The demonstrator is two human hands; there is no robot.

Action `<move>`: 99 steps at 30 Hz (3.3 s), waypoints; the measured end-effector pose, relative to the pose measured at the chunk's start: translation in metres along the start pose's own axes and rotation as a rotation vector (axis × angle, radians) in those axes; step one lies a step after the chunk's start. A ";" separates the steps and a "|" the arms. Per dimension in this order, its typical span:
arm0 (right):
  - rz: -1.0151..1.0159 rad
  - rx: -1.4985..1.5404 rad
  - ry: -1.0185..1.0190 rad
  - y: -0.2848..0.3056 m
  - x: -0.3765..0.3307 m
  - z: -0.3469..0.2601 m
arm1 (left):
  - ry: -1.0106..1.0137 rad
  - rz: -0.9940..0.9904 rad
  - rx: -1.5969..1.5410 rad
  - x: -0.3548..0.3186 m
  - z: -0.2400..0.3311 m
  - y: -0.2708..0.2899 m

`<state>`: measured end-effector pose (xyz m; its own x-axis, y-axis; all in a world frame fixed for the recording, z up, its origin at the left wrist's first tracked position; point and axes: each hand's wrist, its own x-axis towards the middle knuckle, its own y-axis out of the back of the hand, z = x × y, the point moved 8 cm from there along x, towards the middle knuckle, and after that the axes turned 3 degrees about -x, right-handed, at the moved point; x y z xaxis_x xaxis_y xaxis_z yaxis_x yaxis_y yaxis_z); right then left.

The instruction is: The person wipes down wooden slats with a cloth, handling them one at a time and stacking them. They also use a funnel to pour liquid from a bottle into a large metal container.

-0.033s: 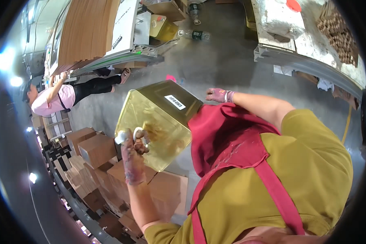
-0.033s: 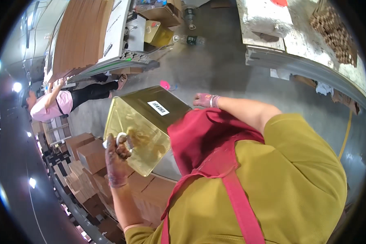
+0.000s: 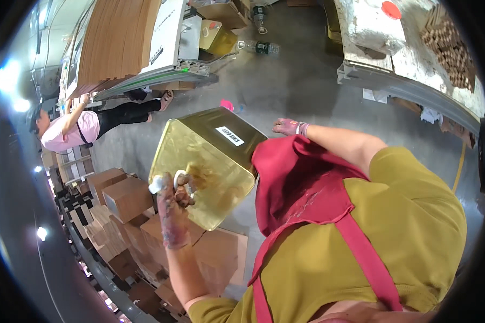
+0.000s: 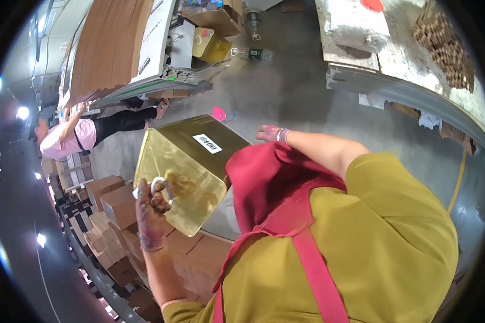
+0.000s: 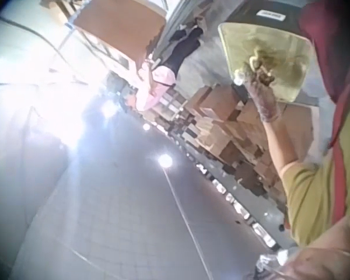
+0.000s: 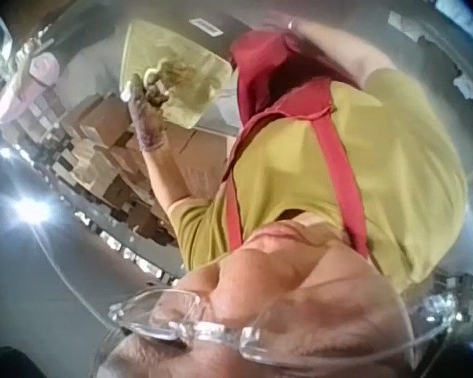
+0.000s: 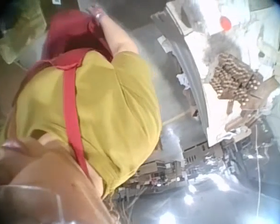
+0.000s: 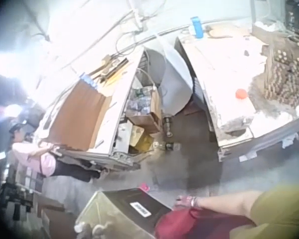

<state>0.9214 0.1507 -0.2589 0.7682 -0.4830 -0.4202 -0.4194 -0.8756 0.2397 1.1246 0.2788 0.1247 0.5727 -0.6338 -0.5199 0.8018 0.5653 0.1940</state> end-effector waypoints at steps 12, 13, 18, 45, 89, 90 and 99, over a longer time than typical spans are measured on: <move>-0.066 0.941 -0.123 -0.059 0.018 -0.005 | 0.076 0.010 -0.052 -0.011 0.013 0.030; -0.062 0.828 -0.137 -0.062 0.026 0.016 | 0.041 -0.045 0.051 0.001 0.006 0.035; 0.152 0.557 -0.469 -0.035 -0.018 0.065 | 0.035 -0.144 -0.074 0.053 -0.073 0.031; 0.433 0.644 -1.025 0.008 0.030 0.291 | -0.085 -0.223 0.146 0.373 -0.312 -0.100; 0.427 0.310 -0.824 0.048 0.084 0.157 | -0.370 0.162 -0.195 0.445 -0.347 -0.053; 0.411 0.289 -0.833 0.046 0.086 0.151 | -0.343 0.130 -0.194 0.447 -0.349 -0.055; 0.366 0.174 -0.907 0.045 0.090 0.133 | -0.295 0.074 -0.210 0.453 -0.354 -0.055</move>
<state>0.9071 0.0667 -0.4019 -0.0526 -0.4833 -0.8739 -0.6776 -0.6255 0.3867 1.2791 0.1476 -0.4162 0.6773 -0.6946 -0.2426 0.7211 0.6921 0.0313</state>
